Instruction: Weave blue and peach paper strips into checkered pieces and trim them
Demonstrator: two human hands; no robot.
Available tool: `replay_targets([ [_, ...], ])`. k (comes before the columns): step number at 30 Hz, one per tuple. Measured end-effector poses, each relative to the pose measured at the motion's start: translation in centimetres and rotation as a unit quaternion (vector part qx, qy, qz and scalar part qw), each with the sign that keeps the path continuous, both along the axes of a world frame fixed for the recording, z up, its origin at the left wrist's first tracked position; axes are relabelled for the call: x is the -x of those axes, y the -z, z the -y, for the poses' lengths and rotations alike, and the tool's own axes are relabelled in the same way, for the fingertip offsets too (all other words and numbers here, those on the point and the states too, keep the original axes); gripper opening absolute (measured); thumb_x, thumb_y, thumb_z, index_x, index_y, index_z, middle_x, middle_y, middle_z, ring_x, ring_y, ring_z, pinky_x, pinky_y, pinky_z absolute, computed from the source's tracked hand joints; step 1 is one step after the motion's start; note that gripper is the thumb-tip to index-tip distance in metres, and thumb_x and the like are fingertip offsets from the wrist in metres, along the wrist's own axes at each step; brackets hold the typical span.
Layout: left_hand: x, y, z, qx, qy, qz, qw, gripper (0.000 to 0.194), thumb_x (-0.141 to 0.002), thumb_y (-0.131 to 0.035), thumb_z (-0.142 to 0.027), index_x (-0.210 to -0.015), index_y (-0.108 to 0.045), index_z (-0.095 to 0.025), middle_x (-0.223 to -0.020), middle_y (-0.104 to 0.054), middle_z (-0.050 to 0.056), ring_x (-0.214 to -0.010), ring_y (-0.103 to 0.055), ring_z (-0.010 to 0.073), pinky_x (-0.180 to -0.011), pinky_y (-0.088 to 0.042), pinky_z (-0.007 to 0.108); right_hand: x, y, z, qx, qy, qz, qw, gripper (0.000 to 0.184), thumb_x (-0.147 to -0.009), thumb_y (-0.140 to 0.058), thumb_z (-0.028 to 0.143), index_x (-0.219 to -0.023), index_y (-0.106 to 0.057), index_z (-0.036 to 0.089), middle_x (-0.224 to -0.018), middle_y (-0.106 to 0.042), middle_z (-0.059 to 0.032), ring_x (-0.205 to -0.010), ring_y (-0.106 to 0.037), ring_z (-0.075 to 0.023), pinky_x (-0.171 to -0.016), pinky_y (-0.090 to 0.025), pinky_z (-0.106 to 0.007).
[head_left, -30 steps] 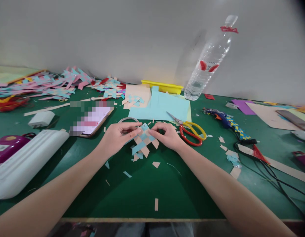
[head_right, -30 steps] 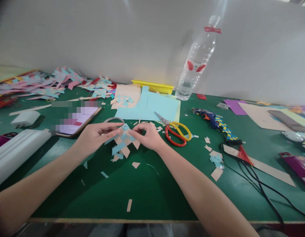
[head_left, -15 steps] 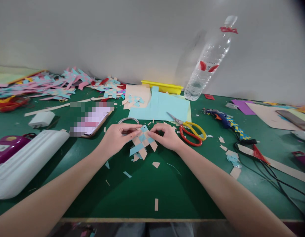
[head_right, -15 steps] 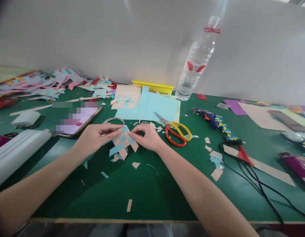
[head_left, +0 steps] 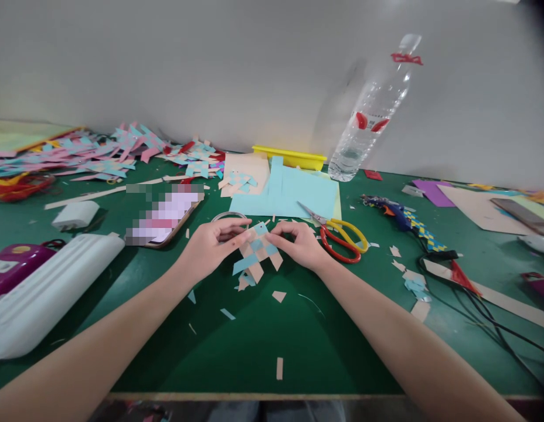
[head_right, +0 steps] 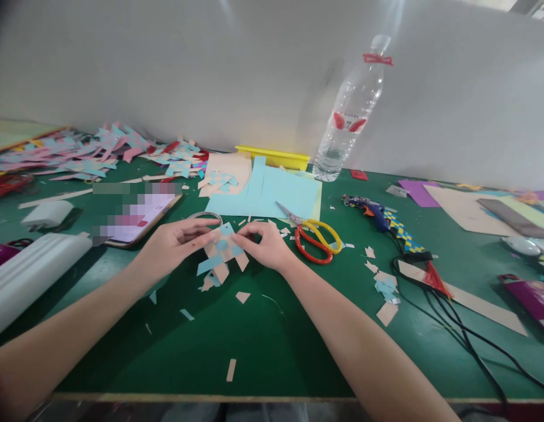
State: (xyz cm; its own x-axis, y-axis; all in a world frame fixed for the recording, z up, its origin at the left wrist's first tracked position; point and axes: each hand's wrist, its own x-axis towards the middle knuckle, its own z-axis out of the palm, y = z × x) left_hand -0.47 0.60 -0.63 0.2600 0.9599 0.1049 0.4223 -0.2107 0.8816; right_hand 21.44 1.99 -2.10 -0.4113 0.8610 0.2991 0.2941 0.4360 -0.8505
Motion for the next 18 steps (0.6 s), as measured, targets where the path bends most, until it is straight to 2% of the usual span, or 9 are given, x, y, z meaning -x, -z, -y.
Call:
replay_targets([
  [5, 0.0, -0.5, 0.1, 0.016, -0.011, 0.009, 1.000, 0.038, -0.080, -0.066, -0.045, -0.110, -0.067, -0.021, -0.094, -0.074, 0.005, -0.080, -0.070, 0.0208, -0.074, -0.057, 0.032, -0.1, 0.1, -0.2, 0.022, 0.003, -0.040, 0.999, 0.027, -0.086, -0.057, 0.038, -0.069, -0.063, 0.018, -0.069, -0.060, 0.0005, -0.067, -0.054, -0.0119, -0.068, -0.044, -0.027],
  [8, 0.2, -0.7, 0.0, 0.029, -0.055, 0.020, 0.998, 0.039, -0.080, -0.066, -0.044, -0.112, -0.066, -0.022, -0.093, -0.073, 0.006, -0.073, -0.068, 0.0201, -0.059, -0.055, 0.029, 0.0, 0.2, -0.3, 0.027, 0.046, -0.088, 0.995, 0.025, -0.088, -0.053, 0.039, -0.079, -0.065, 0.019, -0.066, -0.056, 0.0015, -0.064, -0.053, -0.0121, -0.066, -0.044, -0.027],
  [10, 0.5, -0.7, -0.4, 0.044, -0.101, 0.061, 0.992, 0.040, -0.077, -0.069, -0.041, -0.113, -0.066, -0.023, -0.090, -0.073, 0.006, -0.071, -0.066, 0.0193, -0.053, -0.052, 0.026, 0.0, 0.3, -0.3, 0.010, 0.084, -0.103, 0.991, 0.023, -0.088, -0.053, 0.038, -0.086, -0.066, 0.019, -0.067, -0.056, 0.0011, -0.066, -0.053, -0.0127, -0.067, -0.045, -0.027],
  [12, 1.0, -0.7, -0.9, 0.048, -0.142, 0.142, 0.978, 0.037, -0.072, -0.075, -0.033, -0.107, -0.069, -0.023, -0.085, -0.071, 0.004, -0.077, -0.065, 0.0185, -0.060, -0.052, 0.025, -0.1, 0.4, -0.3, -0.004, 0.099, -0.097, 0.990, 0.021, -0.088, -0.054, 0.036, -0.085, -0.066, 0.019, -0.068, -0.057, 0.0004, -0.067, -0.054, -0.0131, -0.068, -0.045, -0.027],
  [16, 1.5, -1.2, -2.7, 0.026, -0.180, 0.214, 0.960, 0.035, -0.076, -0.070, -0.028, -0.111, -0.067, -0.026, -0.082, -0.067, 0.001, -0.074, -0.063, 0.0139, -0.066, -0.053, 0.025, -0.1, 0.5, -0.2, -0.008, 0.093, -0.085, 0.992, 0.019, -0.087, -0.054, 0.034, -0.086, -0.065, 0.019, -0.068, -0.057, 0.0003, -0.067, -0.053, -0.0134, -0.068, -0.045, -0.028],
  [18, 1.4, -1.8, -3.9, 0.023, -0.195, 0.242, 0.950, 0.029, -0.075, -0.070, -0.026, -0.104, -0.069, -0.023, -0.080, -0.065, 0.001, -0.071, -0.063, 0.0130, -0.069, -0.055, 0.027, -0.1, 0.5, -0.2, -0.008, 0.094, -0.088, 0.992, 0.020, -0.087, -0.053, 0.034, -0.087, -0.066, 0.018, -0.069, -0.057, 0.0002, -0.067, -0.053, -0.0132, -0.068, -0.045, -0.028],
])
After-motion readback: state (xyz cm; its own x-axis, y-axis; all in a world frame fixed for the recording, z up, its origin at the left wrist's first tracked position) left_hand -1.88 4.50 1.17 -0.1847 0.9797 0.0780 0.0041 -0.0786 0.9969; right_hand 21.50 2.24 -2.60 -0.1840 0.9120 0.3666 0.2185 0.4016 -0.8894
